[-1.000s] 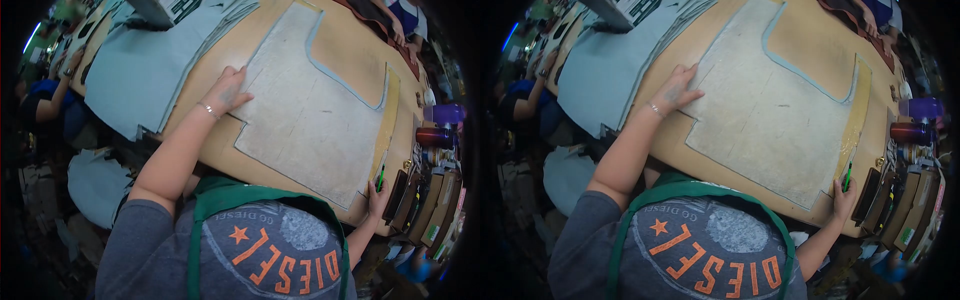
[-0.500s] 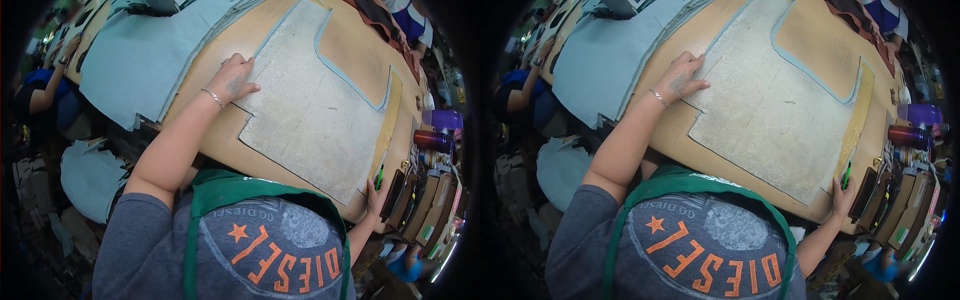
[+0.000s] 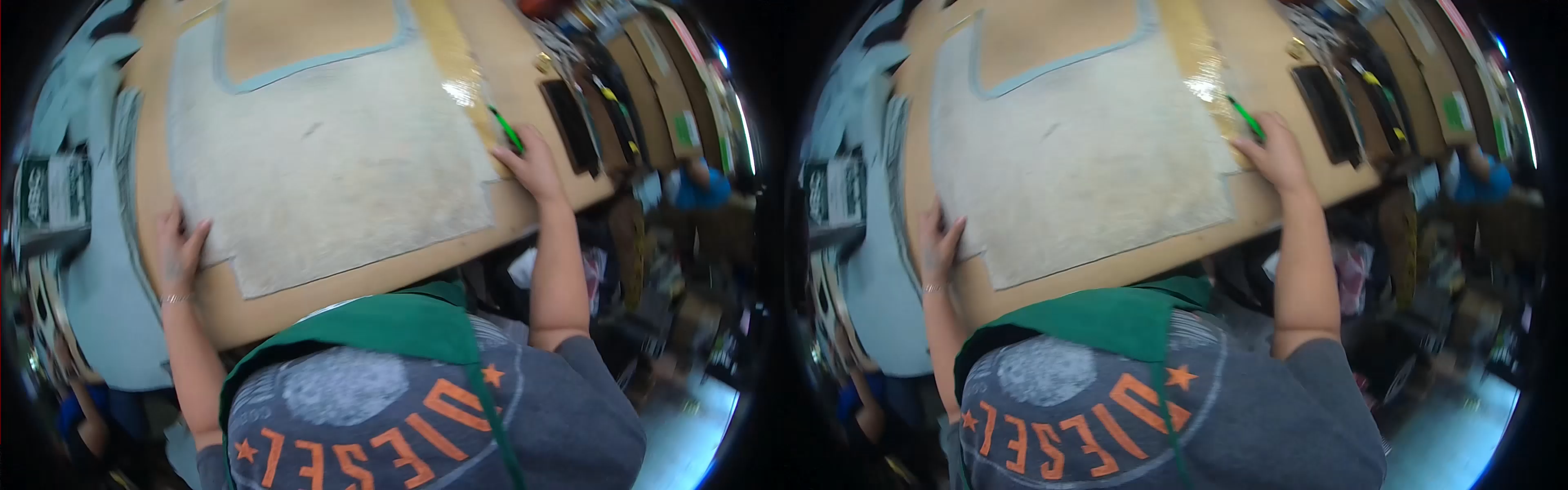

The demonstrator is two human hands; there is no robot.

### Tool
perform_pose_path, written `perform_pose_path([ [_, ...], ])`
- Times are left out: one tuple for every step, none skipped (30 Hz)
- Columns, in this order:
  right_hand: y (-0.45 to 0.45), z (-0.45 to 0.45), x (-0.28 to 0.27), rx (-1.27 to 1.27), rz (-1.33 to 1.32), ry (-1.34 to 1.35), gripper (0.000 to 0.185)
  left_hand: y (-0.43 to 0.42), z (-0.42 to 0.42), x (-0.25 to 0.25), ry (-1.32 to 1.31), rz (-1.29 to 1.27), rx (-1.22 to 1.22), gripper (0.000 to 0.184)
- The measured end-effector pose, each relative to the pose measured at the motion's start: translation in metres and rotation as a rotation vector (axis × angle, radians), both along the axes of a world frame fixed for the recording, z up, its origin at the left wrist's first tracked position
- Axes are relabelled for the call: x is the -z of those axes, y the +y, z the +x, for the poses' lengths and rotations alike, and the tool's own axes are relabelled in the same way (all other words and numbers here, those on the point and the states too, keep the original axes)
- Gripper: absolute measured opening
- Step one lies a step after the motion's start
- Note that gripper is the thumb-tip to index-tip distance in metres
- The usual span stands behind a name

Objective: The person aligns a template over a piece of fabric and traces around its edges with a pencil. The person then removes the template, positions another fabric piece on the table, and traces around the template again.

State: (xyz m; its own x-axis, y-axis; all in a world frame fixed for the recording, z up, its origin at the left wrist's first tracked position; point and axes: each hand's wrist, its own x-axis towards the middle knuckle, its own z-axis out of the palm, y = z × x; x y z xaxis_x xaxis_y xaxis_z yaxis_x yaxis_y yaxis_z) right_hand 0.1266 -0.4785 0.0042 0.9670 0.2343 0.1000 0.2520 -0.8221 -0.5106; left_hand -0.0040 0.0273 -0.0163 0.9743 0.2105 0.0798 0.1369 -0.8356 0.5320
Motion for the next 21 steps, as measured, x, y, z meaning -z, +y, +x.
perform_pose_path([
  [0.001, 0.001, -0.002, 0.007, 0.023, 0.015, 0.036, -0.001, 0.002, -0.002, 0.034, 0.026, -0.01, 0.067],
  [0.002, 0.001, -0.001, 0.02, 0.033, 0.007, 0.036, 0.0, 0.005, 0.0, 0.051, 0.04, 0.005, 0.067],
  [0.005, -0.001, -0.002, 0.019, 0.049, -0.002, 0.037, 0.005, 0.001, -0.002, 0.068, 0.061, 0.005, 0.068],
  [0.005, -0.001, -0.001, 0.015, 0.067, -0.011, 0.037, 0.007, 0.003, -0.003, 0.085, 0.085, 0.003, 0.068],
  [0.004, -0.001, 0.0, 0.031, 0.067, -0.002, 0.037, 0.008, 0.003, -0.002, 0.08, 0.095, 0.014, 0.069],
  [0.005, 0.0, 0.0, 0.041, 0.067, 0.006, 0.037, 0.009, 0.003, 0.0, 0.073, 0.105, 0.02, 0.069],
  [0.005, -0.001, 0.001, 0.047, 0.066, 0.014, 0.037, 0.009, 0.003, -0.002, 0.067, 0.114, 0.023, 0.069],
  [0.005, -0.001, 0.003, 0.06, 0.081, 0.013, 0.037, 0.007, 0.003, -0.004, 0.074, 0.107, 0.023, 0.069],
  [0.005, -0.001, 0.005, 0.068, 0.097, 0.011, 0.037, 0.004, 0.002, -0.006, 0.079, 0.1, 0.018, 0.07],
  [0.006, -0.001, 0.007, 0.073, 0.112, 0.008, 0.037, 0.002, 0.001, -0.008, 0.084, 0.093, 0.01, 0.07],
  [0.006, -0.001, 0.007, 0.075, 0.118, 0.008, 0.037, 0.002, 0.001, -0.009, 0.082, 0.101, 0.012, 0.07],
  [0.007, -0.002, 0.006, 0.078, 0.123, 0.009, 0.037, 0.002, 0.0, -0.009, 0.08, 0.107, 0.016, 0.07],
  [0.007, -0.002, 0.005, 0.082, 0.126, 0.008, 0.036, 0.002, 0.0, -0.009, 0.077, 0.113, 0.02, 0.071],
  [0.008, -0.002, 0.004, 0.086, 0.123, 0.016, 0.036, 0.001, 0.001, -0.009, 0.079, 0.111, 0.013, 0.071],
  [0.008, -0.002, 0.004, 0.092, 0.119, 0.024, 0.036, 0.001, 0.001, -0.009, 0.081, 0.109, 0.008, 0.071],
  [0.008, -0.003, 0.003, 0.098, 0.116, 0.032, 0.036, 0.0, 0.002, -0.009, 0.083, 0.107, 0.003, 0.071],
  [0.007, -0.003, 0.004, 0.099, 0.115, 0.029, 0.036, 0.001, 0.002, -0.009, 0.089, 0.11, 0.0, 0.071],
  [0.007, -0.002, 0.005, 0.098, 0.115, 0.028, 0.036, 0.002, 0.002, -0.008, 0.096, 0.113, -0.005, 0.071],
  [0.006, -0.002, 0.006, 0.097, 0.115, 0.026, 0.036, 0.002, 0.001, -0.008, 0.102, 0.116, -0.01, 0.071],
  [0.007, -0.003, 0.006, 0.101, 0.127, 0.026, 0.036, 0.002, 0.001, -0.008, 0.096, 0.115, -0.012, 0.071],
  [0.007, -0.003, 0.007, 0.105, 0.139, 0.027, 0.036, 0.002, 0.001, -0.007, 0.09, 0.115, -0.014, 0.071],
])
